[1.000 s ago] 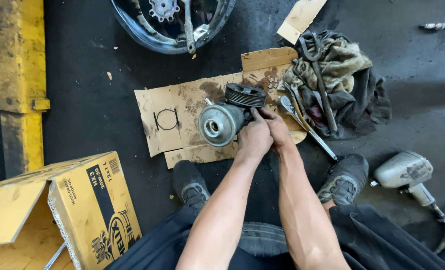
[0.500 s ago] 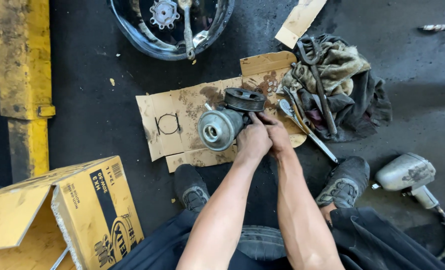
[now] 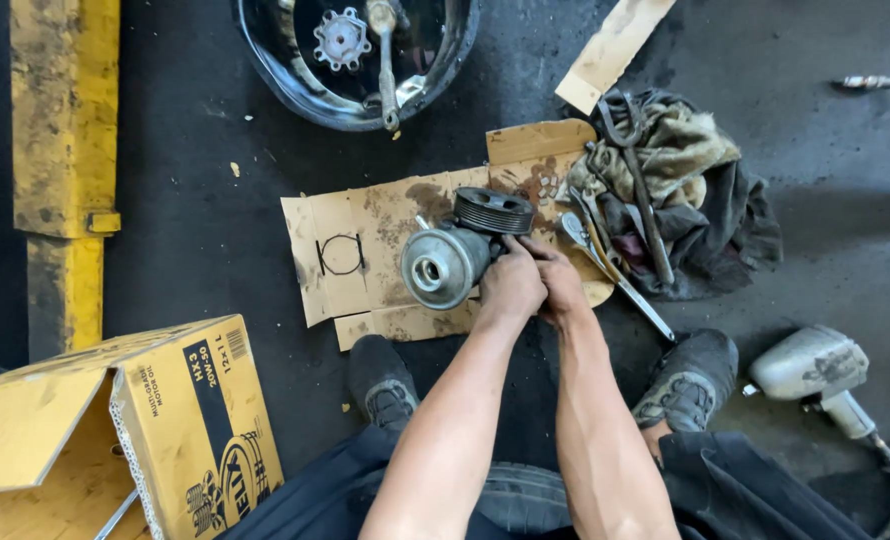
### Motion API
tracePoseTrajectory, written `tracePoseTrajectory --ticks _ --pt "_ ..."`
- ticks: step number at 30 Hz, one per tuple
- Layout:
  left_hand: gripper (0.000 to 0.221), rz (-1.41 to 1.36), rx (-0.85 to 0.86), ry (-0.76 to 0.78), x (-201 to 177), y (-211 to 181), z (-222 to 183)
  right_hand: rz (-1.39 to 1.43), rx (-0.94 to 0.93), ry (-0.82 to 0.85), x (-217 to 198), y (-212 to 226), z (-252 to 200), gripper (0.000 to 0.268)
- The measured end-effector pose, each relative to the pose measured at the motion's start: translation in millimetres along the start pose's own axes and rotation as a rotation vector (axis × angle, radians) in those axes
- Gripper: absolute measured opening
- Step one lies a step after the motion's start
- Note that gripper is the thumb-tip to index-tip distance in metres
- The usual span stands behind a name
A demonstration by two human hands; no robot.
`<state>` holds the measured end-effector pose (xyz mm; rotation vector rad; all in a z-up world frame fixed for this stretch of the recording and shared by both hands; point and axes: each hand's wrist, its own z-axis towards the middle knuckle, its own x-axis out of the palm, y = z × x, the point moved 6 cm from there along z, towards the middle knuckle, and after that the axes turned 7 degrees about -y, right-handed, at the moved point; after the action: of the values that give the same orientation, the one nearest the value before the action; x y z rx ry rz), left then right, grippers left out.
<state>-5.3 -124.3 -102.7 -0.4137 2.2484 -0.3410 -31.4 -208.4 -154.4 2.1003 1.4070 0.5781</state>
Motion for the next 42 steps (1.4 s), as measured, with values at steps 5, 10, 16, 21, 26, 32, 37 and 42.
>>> tracePoseTrajectory --ticks 5,10,16,21,26,32,37,42 --pt "0.079 -0.039 -0.015 -0.016 14 11 13 0.017 0.027 0.032 1 -14 23 0.054" --pt "0.078 -0.031 -0.016 0.021 -19 -2 -11 0.105 0.015 0.002 6 1 0 0.054" --pt "0.077 -0.039 -0.032 0.016 2 0 6 0.084 0.022 -0.024 -6 4 -8 0.056" --pt "0.081 -0.070 -0.015 0.024 -5 7 -5 0.089 0.005 -0.009 1 3 -4 0.056" --pt "0.075 -0.060 -0.014 0.002 -3 -1 2 0.067 -0.008 -0.005 0 4 -5 0.056" --pt "0.082 -0.075 -0.037 0.065 -6 -6 -5 -0.104 -0.061 0.072 4 11 4 0.054" --pt "0.084 -0.069 -0.044 0.092 -11 -5 -6 -0.151 -0.034 0.047 9 17 -10 0.054" --pt "0.083 -0.106 -0.043 0.073 26 6 22 -0.092 -0.030 0.037 -1 12 -3 0.051"
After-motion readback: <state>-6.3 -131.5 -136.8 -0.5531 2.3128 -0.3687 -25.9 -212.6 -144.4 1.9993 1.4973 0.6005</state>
